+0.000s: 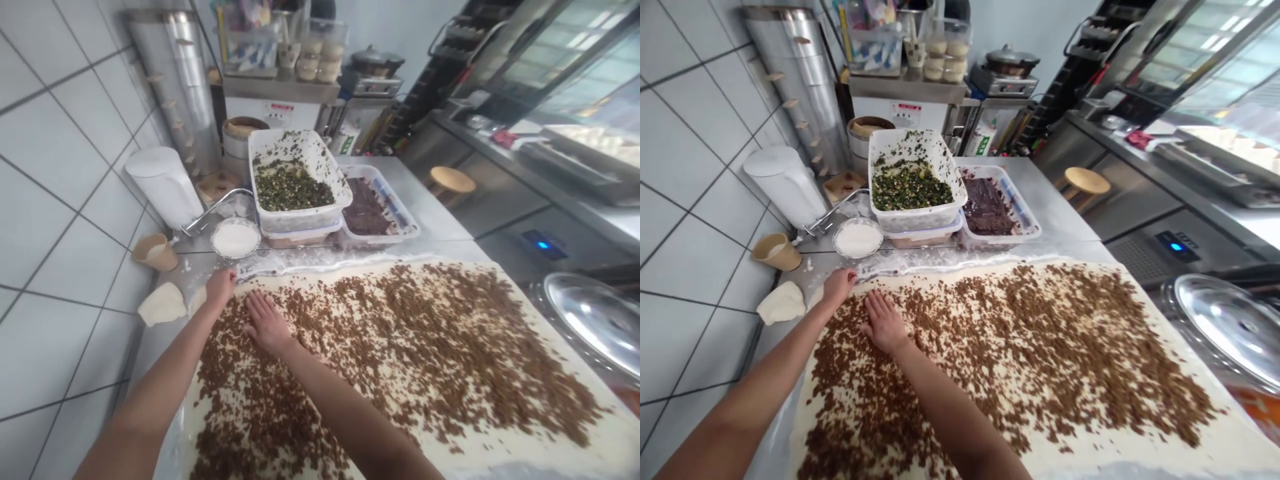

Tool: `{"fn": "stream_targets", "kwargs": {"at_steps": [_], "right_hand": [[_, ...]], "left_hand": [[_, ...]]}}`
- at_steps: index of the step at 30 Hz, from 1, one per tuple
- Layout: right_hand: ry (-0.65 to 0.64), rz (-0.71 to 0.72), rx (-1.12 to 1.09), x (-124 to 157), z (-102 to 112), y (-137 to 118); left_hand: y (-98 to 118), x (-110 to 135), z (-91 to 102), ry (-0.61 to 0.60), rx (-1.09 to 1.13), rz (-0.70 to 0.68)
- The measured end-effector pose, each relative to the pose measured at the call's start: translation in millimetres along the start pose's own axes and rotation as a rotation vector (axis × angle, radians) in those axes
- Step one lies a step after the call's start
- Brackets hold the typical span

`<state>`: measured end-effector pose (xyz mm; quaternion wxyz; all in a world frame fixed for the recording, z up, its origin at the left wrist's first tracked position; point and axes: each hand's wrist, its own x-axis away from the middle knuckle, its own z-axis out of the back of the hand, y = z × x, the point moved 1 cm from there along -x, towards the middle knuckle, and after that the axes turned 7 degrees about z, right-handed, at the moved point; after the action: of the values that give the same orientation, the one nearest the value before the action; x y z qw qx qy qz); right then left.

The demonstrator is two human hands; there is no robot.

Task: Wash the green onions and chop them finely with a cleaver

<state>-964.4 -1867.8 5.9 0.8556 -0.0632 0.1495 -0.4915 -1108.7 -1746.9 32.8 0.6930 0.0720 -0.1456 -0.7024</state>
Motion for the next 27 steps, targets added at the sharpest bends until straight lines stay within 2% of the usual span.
{"fn": "stream_targets", "kwargs": {"at_steps": [2,4,7,10,13,15,18,21,23,25,27], "right_hand": [[-0.012,0.029,0.006,0,4,2],[-0.012,-0.029,0.038,8,11,20],[-0.018,-0.162,0.105,34,24,65],[-0.014,-0.358,0.179,67,35,109],[0.0,-0.535,0.221,90,39,121],[-0.015,-0.534,0.199,91,34,102],[-0.036,-0.407,0.107,80,20,42],[-0.033,-0.221,0.0,70,6,-26],[-0.053,-0.048,-0.053,71,2,-54],[-0.078,0.068,-0.068,79,4,-58],[-0.088,0.033,-0.035,93,12,-36]], "left_hand": [[20,5,-0.2,-0.006,0.061,-0.064],[44,11,-3.0,-0.018,0.111,-0.147],[79,19,-11.5,-0.055,0.151,-0.233],[106,25,-21.7,-0.132,0.152,-0.261],[121,30,-28.4,-0.152,0.122,-0.315],[125,35,-29.6,-0.139,0.104,-0.383],[126,43,-26.6,-0.12,0.096,-0.457],[121,54,-18.3,-0.061,0.113,-0.419],[113,64,-11.1,-0.023,0.136,-0.4],[100,76,-3.6,-0.012,0.158,-0.412],[80,93,3.4,-0.014,0.179,-0.41]]}}
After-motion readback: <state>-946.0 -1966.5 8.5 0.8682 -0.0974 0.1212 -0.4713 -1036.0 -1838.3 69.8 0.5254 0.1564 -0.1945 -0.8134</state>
